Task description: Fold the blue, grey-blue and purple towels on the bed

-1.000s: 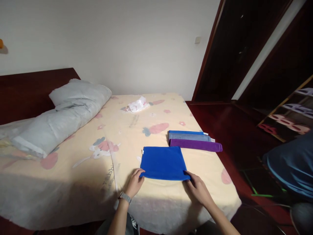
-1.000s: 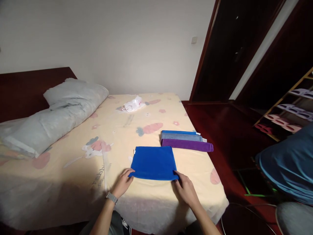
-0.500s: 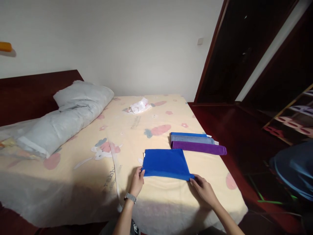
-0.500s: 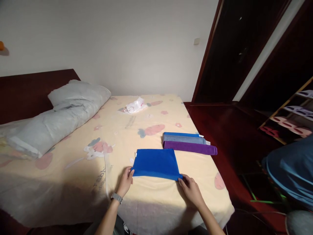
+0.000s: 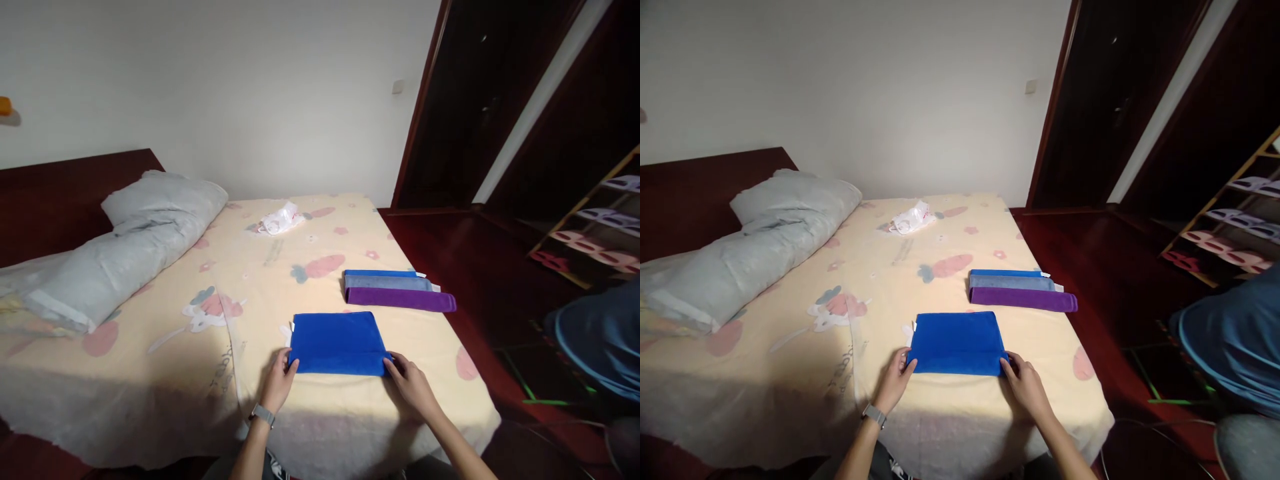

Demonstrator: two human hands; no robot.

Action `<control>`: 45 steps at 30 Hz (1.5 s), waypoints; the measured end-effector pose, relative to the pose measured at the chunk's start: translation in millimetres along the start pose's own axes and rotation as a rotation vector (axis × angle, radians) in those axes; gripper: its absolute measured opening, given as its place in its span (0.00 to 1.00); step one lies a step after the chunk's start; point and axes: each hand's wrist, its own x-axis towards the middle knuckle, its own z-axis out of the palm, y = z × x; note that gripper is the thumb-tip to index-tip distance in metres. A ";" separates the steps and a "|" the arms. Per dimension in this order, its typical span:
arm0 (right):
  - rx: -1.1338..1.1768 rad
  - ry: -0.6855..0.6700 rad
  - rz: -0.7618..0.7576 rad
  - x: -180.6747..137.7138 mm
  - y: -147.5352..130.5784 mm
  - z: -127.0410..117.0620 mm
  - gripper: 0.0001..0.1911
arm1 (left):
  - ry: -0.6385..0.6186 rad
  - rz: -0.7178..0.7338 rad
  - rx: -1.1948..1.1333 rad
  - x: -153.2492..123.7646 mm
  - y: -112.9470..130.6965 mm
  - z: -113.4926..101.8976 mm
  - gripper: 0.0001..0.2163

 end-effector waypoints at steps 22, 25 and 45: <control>-0.328 -0.060 -0.590 -30.4 -70.7 22.4 0.25 | -0.237 0.662 0.464 -36.0 50.3 43.5 0.25; -0.379 -0.150 -0.684 -36.3 -75.8 42.0 0.30 | -0.286 0.664 0.483 -34.2 53.3 54.8 0.27; -0.333 -0.168 -0.394 -11.7 -1.7 2.1 0.32 | -0.235 0.277 0.174 4.8 4.2 -7.3 0.32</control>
